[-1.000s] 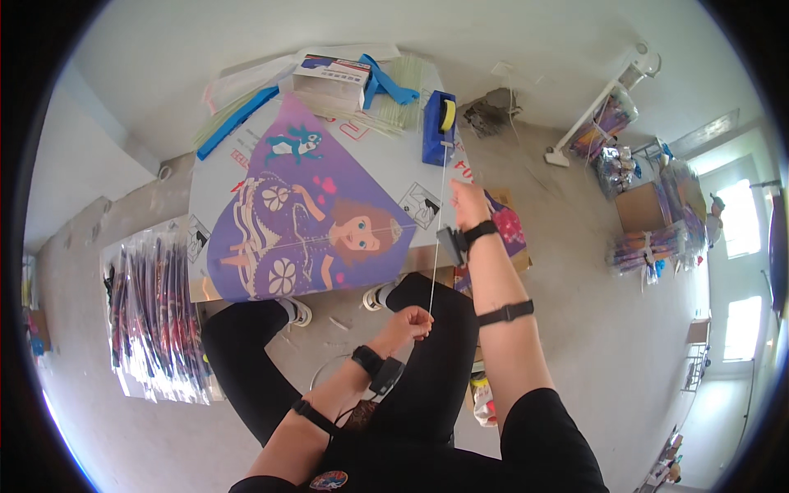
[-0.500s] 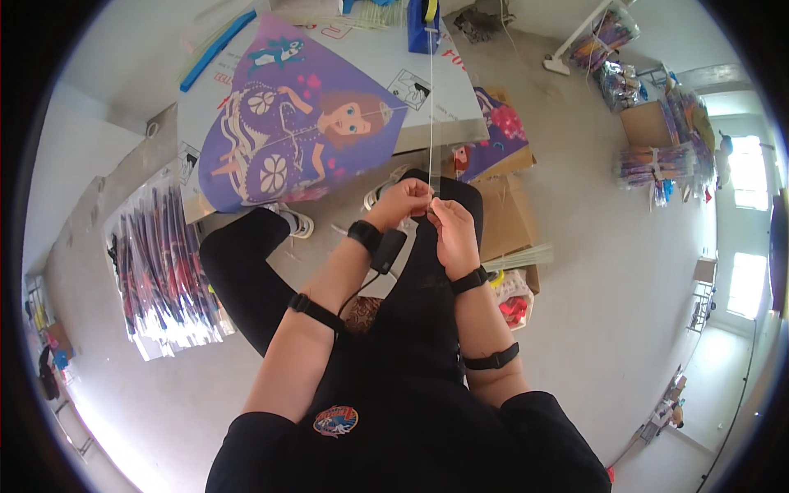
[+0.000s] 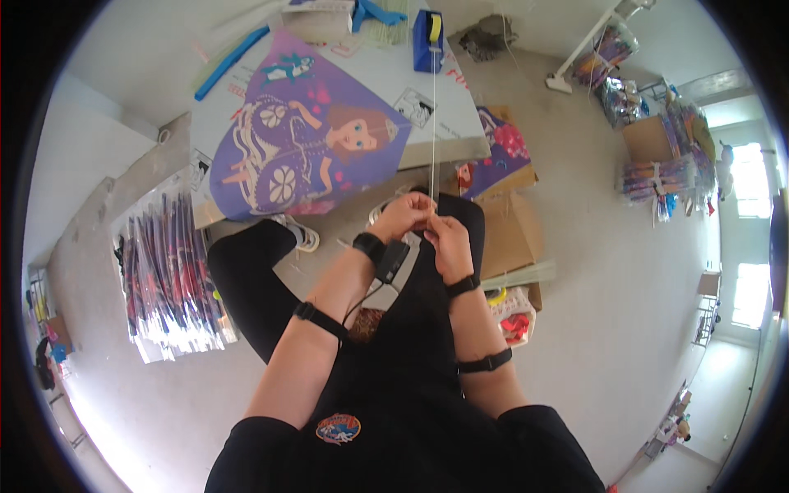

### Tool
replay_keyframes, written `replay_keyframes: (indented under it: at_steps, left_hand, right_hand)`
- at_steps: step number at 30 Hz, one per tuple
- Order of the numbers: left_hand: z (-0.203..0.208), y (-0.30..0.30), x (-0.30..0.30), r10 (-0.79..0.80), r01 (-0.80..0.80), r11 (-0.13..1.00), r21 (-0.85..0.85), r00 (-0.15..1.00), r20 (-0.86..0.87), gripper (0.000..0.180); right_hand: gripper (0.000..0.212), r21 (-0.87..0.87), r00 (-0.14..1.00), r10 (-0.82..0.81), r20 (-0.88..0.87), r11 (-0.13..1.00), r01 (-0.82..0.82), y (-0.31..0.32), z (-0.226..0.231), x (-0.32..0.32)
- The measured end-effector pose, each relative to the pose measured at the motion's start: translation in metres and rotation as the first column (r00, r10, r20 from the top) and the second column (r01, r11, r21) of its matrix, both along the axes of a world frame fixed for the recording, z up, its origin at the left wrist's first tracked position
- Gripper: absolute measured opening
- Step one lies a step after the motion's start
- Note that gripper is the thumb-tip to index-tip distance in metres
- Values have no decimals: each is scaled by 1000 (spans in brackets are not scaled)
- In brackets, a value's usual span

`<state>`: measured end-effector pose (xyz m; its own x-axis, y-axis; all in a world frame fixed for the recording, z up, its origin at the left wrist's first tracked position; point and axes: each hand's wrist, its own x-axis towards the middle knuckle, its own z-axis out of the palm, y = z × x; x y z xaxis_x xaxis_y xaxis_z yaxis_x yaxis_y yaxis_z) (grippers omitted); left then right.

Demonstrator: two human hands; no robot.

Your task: Assembling toy kites by attaching plastic sails to sticks and securing them with tape and string.

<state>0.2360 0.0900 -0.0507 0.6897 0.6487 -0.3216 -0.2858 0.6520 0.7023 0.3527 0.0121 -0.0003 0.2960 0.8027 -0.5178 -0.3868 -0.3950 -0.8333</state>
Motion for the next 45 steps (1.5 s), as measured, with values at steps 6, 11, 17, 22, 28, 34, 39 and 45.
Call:
replay_keyframes:
  at_steps: [6,11,17,22,28,34,39,45]
  left_hand:
    - [12,-6,-9,29,-29,1000,-6,998,-57,18]
    - [54,-18,-70,67,-48,994,103,978,-197,16]
    - [51,45,-246,473,-205,853,481,693,-544,11]
    - [26,135,-389,661,171,744,646,-46,-749,9]
    - [11,208,-462,600,380,794,474,-367,-711,10]
    - [-5,259,-479,582,446,807,387,-497,-643,16]
    - [-18,300,-491,557,434,827,357,-552,-621,15]
    - [-12,319,-478,498,348,864,365,-702,-509,18]
  right_hand:
    - [13,158,999,13,34,987,-19,-5,27,0]
    - [10,211,999,-25,-20,977,29,-5,56,-1]
    - [5,200,995,-15,-100,979,35,0,66,-10]
    - [5,150,987,21,-160,989,3,7,71,-19]
    - [4,50,997,-19,-75,998,23,13,78,-25]
    - [3,-47,1000,-24,-14,999,23,17,75,-24]
    - [5,-92,999,-43,-6,995,42,16,72,-26]
    - [6,-86,999,-30,-20,996,28,12,67,-26]
